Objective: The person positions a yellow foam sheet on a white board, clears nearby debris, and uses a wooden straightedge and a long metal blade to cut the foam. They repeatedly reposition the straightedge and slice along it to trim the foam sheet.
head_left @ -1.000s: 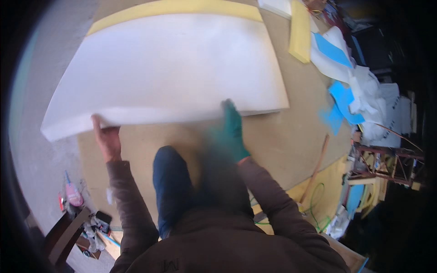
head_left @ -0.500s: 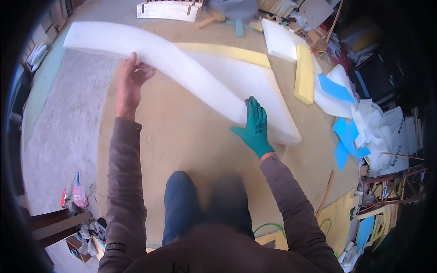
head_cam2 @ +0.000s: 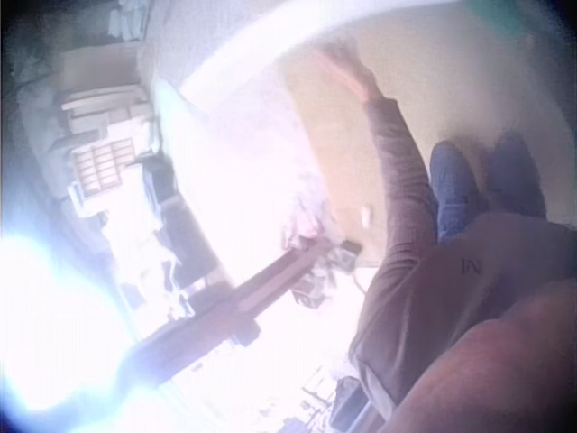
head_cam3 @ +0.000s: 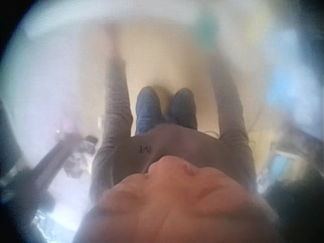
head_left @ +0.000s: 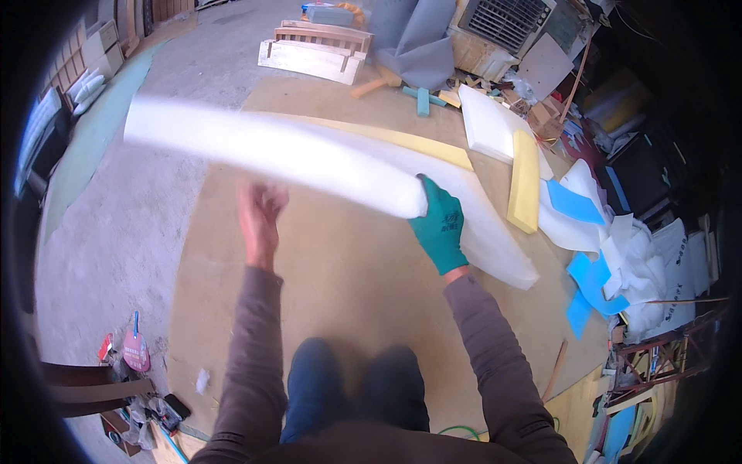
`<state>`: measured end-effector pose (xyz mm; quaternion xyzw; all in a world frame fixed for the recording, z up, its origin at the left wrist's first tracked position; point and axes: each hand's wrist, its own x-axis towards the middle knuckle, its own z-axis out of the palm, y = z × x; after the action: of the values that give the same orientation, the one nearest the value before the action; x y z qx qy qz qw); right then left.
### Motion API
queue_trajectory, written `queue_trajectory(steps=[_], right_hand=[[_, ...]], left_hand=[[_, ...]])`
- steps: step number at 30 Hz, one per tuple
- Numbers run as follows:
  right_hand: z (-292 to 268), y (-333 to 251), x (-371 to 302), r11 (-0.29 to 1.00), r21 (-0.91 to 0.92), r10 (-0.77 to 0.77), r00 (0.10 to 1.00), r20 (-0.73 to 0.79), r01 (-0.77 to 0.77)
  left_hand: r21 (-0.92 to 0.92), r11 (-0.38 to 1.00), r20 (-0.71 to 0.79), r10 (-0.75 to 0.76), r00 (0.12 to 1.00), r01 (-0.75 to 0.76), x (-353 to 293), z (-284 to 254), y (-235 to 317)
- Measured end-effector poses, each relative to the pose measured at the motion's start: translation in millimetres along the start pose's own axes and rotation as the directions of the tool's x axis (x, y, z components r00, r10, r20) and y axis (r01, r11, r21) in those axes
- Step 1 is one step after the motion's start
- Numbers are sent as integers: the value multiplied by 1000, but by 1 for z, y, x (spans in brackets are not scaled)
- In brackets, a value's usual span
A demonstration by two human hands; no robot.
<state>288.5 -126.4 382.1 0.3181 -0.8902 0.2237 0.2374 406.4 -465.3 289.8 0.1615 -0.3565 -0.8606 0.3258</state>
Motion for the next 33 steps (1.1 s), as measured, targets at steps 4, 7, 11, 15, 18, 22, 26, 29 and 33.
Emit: queue_trajectory(steps=[4, 7, 11, 15, 18, 22, 26, 29, 33], right_hand=[[0, -38, 11, 984, 35, -176, 984, -25, 177], [-15, -73, 13, 926, 133, -351, 936, -40, 353], [-45, -124, 4, 849, 182, -507, 862, 22, 495], [-75, -161, 7, 849, 235, -504, 859, 89, 474], [-106, -167, 26, 872, 174, -450, 889, -79, 457], [-178, -149, 35, 914, 196, -284, 906, -315, 355], [-230, -121, 46, 725, 670, 161, 908, -386, 157], [-254, -98, 46, 746, 570, 71, 810, -583, 344], [-268, -72, 12, 946, 184, -60, 701, -711, 268]], left_hand=[[33, 932, -134, -354, 926, 361, -53, -92, -110], [-110, 890, -42, -450, 892, 443, -78, -122, -176], [-275, 920, 102, -262, 960, 280, -70, -127, -226], [-245, 937, -4, -259, 966, 250, -42, -102, -210], [-135, 971, -49, -205, 978, 197, -19, -41, -146], [-58, 995, 90, 82, 992, -77, 11, 101, -17], [-40, 944, 335, 322, 885, -328, 8, 256, 116], [47, 911, 507, 331, 796, -409, -14, 342, 188], [123, 830, 663, 339, 667, -544, -47, 417, 213]])
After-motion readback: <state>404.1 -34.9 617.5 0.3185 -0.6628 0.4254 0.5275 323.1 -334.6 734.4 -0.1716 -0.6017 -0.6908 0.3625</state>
